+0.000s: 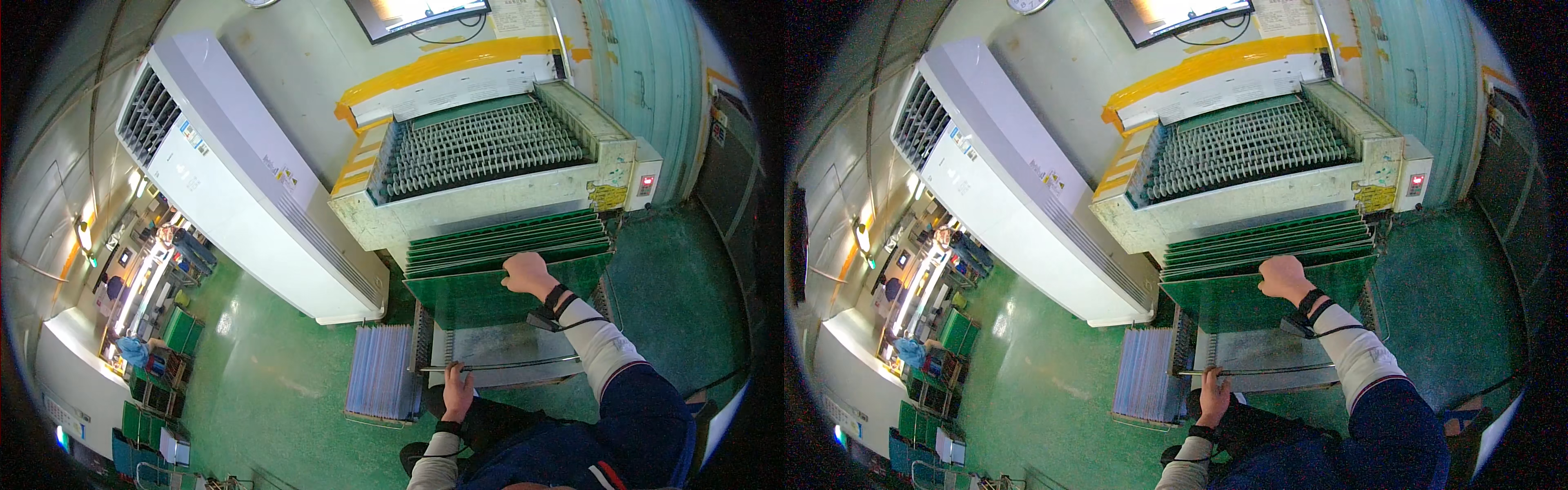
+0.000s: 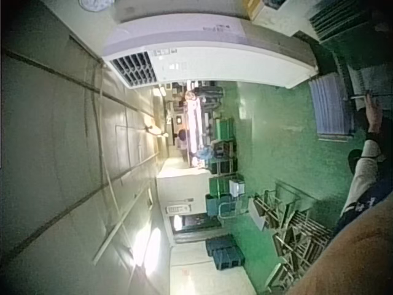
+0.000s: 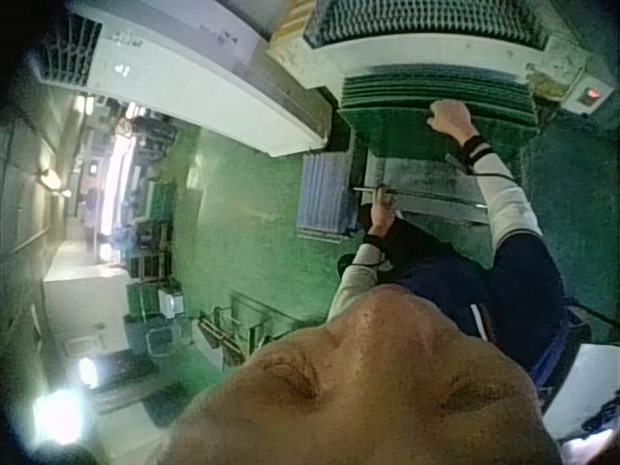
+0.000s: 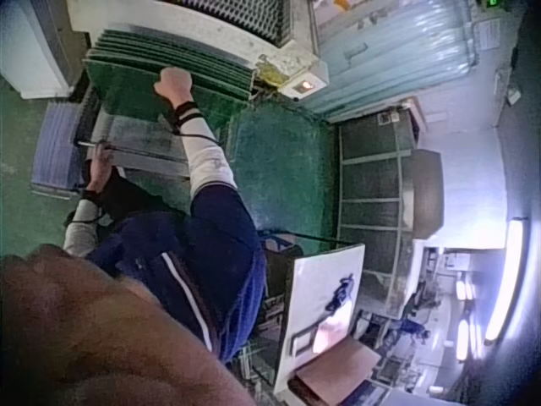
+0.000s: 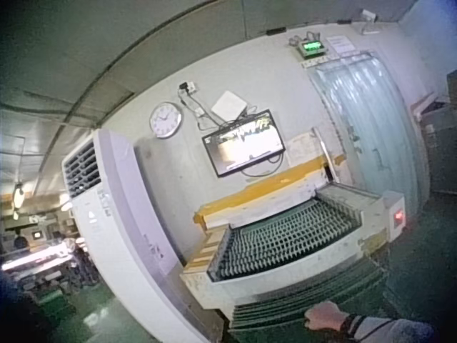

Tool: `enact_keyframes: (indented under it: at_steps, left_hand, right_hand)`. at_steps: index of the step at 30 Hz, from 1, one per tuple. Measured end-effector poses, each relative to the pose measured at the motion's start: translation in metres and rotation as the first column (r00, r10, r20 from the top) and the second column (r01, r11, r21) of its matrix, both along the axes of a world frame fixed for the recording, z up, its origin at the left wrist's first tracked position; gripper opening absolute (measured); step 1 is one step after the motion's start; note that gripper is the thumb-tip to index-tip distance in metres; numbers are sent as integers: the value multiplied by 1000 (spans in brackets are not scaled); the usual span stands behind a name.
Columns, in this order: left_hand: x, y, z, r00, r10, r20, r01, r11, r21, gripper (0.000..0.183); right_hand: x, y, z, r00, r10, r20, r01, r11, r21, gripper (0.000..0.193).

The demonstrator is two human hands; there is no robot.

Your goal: Placing green material sheets into an industrial processing machine.

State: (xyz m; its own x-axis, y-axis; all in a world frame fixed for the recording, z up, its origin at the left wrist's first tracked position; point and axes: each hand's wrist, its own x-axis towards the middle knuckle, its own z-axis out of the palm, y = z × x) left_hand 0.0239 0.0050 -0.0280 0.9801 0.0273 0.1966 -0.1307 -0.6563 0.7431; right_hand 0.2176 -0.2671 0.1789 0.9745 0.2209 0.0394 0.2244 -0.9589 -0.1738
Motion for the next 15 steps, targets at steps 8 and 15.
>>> enact_keyframes:
  at_steps: [8, 15]
  left_hand:
    - [0, -2, 2, 1000, 3, 26, -2, 1000, -6, 39]
    - [-1, 0, -1, 1000, -5, 23, 6, 1000, -26, 39]
  right_hand:
    - [1, -2, -3, 999, 17, 29, -17, 1000, 4, 29]
    - [-3, 0, 0, 997, 25, 73, -27, 999, 26, 29]
